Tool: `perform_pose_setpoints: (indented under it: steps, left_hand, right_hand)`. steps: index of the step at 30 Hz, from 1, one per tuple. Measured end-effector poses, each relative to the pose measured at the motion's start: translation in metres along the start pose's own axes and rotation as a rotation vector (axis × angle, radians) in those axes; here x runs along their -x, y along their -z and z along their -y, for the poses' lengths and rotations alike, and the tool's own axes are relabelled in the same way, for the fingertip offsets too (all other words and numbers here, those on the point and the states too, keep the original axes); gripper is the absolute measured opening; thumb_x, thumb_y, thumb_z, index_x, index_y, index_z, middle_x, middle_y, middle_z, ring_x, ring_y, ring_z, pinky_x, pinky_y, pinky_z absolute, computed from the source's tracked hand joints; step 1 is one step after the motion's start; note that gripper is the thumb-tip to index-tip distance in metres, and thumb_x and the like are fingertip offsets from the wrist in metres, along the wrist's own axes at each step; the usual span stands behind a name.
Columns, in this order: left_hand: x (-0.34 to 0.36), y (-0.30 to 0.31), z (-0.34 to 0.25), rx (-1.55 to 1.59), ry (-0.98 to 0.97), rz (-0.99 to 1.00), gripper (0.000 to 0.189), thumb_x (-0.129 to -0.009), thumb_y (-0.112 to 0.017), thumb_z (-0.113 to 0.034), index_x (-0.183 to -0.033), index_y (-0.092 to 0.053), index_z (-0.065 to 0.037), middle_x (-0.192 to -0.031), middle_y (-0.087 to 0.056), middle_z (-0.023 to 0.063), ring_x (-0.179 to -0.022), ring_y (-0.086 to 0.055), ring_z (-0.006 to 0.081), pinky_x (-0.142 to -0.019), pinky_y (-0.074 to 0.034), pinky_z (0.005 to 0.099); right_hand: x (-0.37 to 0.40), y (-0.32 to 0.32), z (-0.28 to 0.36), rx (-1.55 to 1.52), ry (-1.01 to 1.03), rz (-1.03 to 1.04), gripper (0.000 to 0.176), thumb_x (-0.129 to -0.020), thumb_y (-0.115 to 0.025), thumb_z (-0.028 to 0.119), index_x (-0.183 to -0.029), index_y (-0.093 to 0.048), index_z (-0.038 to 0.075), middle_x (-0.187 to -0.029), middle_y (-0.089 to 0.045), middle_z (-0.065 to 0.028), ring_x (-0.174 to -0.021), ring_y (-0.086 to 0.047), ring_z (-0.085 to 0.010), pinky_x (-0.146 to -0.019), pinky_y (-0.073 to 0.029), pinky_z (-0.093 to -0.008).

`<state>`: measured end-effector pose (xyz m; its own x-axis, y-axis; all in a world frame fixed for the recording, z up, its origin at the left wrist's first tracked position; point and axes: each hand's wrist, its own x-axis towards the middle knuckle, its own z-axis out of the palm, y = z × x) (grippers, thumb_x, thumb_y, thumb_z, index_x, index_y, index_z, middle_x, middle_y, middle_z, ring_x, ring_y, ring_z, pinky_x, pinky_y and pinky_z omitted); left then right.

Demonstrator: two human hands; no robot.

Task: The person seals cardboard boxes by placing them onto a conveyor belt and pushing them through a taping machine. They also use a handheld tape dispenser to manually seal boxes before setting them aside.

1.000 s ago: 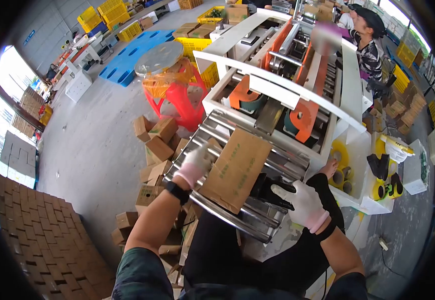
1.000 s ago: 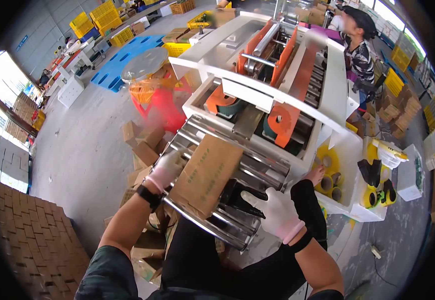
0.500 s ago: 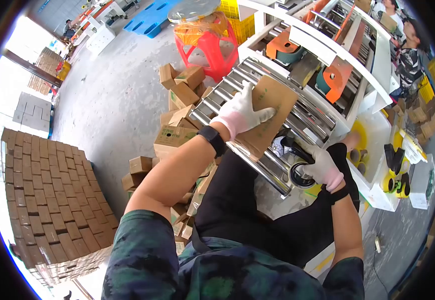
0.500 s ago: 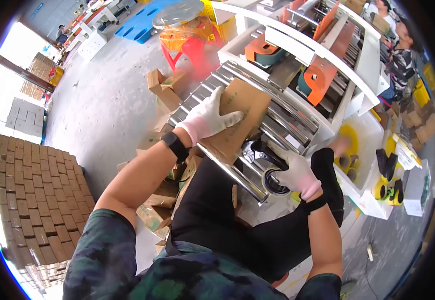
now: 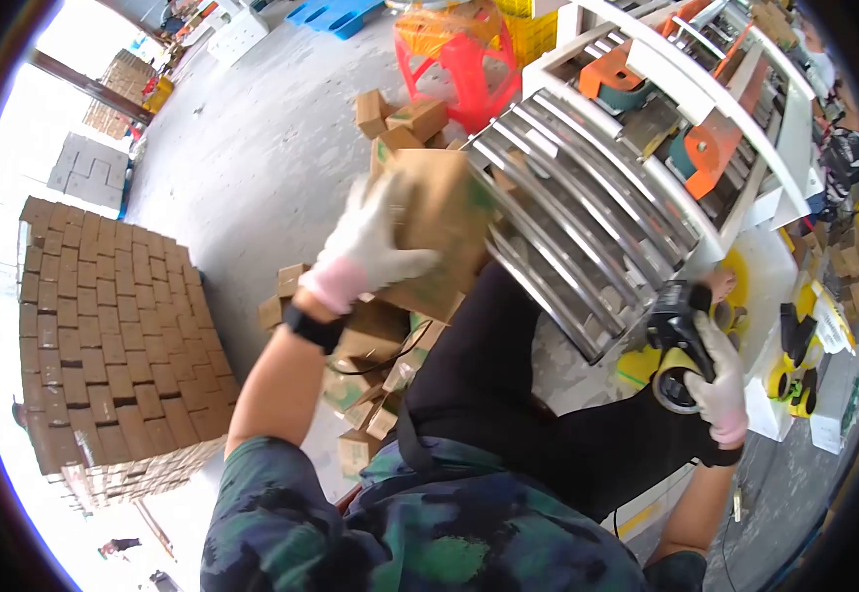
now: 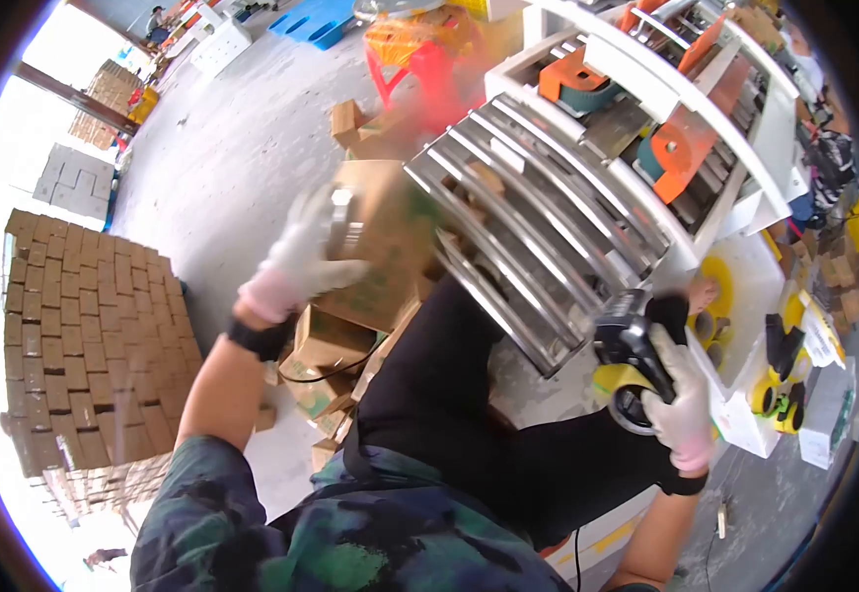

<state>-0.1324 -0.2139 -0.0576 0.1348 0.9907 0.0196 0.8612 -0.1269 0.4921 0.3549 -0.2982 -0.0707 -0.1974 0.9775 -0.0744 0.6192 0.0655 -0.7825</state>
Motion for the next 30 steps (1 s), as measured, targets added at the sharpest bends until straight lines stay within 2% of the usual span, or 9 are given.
perform_pose_setpoints:
  steps: [2, 3, 6, 10, 13, 21, 24, 29, 30]
  left_hand:
    - [0.039, 0.035, 0.038, -0.324, 0.188, 0.024, 0.108, -0.065, -0.082, -0.045, -0.149, -0.029, -0.002, -0.152, -0.023, 0.0335, -0.138, -0.033, 0.0455, -0.111, -0.036, 0.0448]
    - [0.056, 0.045, 0.063, -0.373, 0.47, 0.073, 0.107, -0.068, -0.079, -0.049, -0.15, -0.028, -0.004, -0.155, -0.02, 0.029, -0.14, -0.032, 0.0425, -0.113, -0.034, 0.0435]
    - [0.103, 0.062, 0.126, -0.735, 0.619, 0.16, 0.094, -0.079, -0.069, -0.055, -0.15, -0.031, -0.006, -0.157, -0.023, 0.0227, -0.138, -0.037, 0.039, -0.113, -0.034, 0.0407]
    - [0.135, 0.033, 0.099, -0.403, 0.745, 0.529, 0.084, -0.081, -0.063, -0.064, -0.138, -0.046, -0.004, -0.139, -0.049, 0.0204, -0.132, -0.046, 0.0346, -0.107, -0.04, 0.0445]
    - [0.21, -0.048, 0.137, -0.408, 0.951, 0.829, 0.112, -0.073, -0.057, -0.081, -0.15, -0.03, -0.006, -0.152, -0.035, 0.0221, -0.139, -0.039, 0.034, -0.111, -0.036, 0.0442]
    - [0.379, -0.151, 0.157, 0.166, 1.078, 1.277, 0.1, -0.077, -0.064, -0.069, -0.15, -0.035, -0.008, -0.154, -0.033, 0.02, -0.137, -0.042, 0.0335, -0.108, -0.038, 0.0424]
    - [0.377, -0.16, 0.149, 0.522, 1.407, 1.228, 0.071, -0.091, -0.056, -0.056, -0.144, -0.046, -0.009, -0.149, -0.044, 0.0174, -0.115, -0.062, 0.0374, -0.102, -0.045, 0.0428]
    - [0.402, -0.216, 0.188, 0.362, 1.224, 1.376, 0.059, -0.093, -0.055, -0.047, -0.136, -0.054, -0.006, -0.138, -0.056, 0.0151, -0.103, -0.068, 0.0309, -0.09, -0.052, 0.0453]
    - [0.406, -0.224, 0.199, 0.261, 0.886, 1.244, 0.052, -0.094, -0.055, -0.041, -0.133, -0.056, -0.006, -0.13, -0.06, 0.0143, -0.098, -0.068, 0.0288, -0.086, -0.053, 0.0436]
  right_hand:
    - [0.008, 0.004, -0.007, -0.088, -0.004, 0.01, 0.075, -0.065, -0.05, -0.007, -0.139, -0.048, -0.003, -0.136, -0.055, -0.0156, -0.128, -0.05, -0.0231, -0.109, -0.034, -0.0298]
    - [0.01, 0.001, -0.009, -0.098, -0.024, -0.012, 0.075, -0.064, -0.05, -0.007, -0.14, -0.048, -0.003, -0.138, -0.054, -0.0153, -0.129, -0.049, -0.0228, -0.11, -0.033, -0.0298]
    - [0.008, -0.005, -0.008, -0.093, -0.025, -0.016, 0.078, -0.064, -0.048, -0.008, -0.142, -0.046, -0.003, -0.145, -0.049, -0.0149, -0.135, -0.044, -0.0217, -0.113, -0.029, -0.031]
    - [0.007, -0.01, -0.007, -0.035, -0.011, 0.045, 0.078, -0.064, -0.05, -0.006, -0.142, -0.046, -0.003, -0.144, -0.049, -0.016, -0.135, -0.044, -0.0242, -0.115, -0.027, -0.0329]
    - [0.01, -0.008, -0.006, 0.099, 0.041, 0.079, 0.076, -0.068, -0.055, 0.003, -0.143, -0.044, -0.002, -0.147, -0.045, -0.0172, -0.138, -0.04, -0.0275, -0.116, -0.025, -0.0355]
    - [0.039, -0.008, -0.035, -0.072, -0.114, 0.074, 0.075, -0.075, -0.063, 0.013, -0.145, -0.041, -0.004, -0.148, -0.044, -0.0168, -0.139, -0.039, -0.0268, -0.115, -0.028, -0.0352]
    - [0.035, -0.017, -0.033, -0.171, -0.133, 0.066, 0.075, -0.075, -0.064, 0.012, -0.144, -0.04, -0.005, -0.149, -0.043, -0.016, -0.139, -0.039, -0.0254, -0.115, -0.028, -0.035]
    - [0.032, -0.024, -0.029, -0.104, -0.112, 0.068, 0.074, -0.075, -0.06, 0.008, -0.145, -0.04, -0.005, -0.149, -0.043, -0.0161, -0.137, -0.041, -0.0244, -0.115, -0.029, -0.0344]
    - [0.032, -0.024, -0.03, -0.11, -0.107, 0.063, 0.074, -0.075, -0.059, 0.007, -0.145, -0.039, -0.005, -0.149, -0.043, -0.0161, -0.136, -0.041, -0.0241, -0.114, -0.029, -0.034]
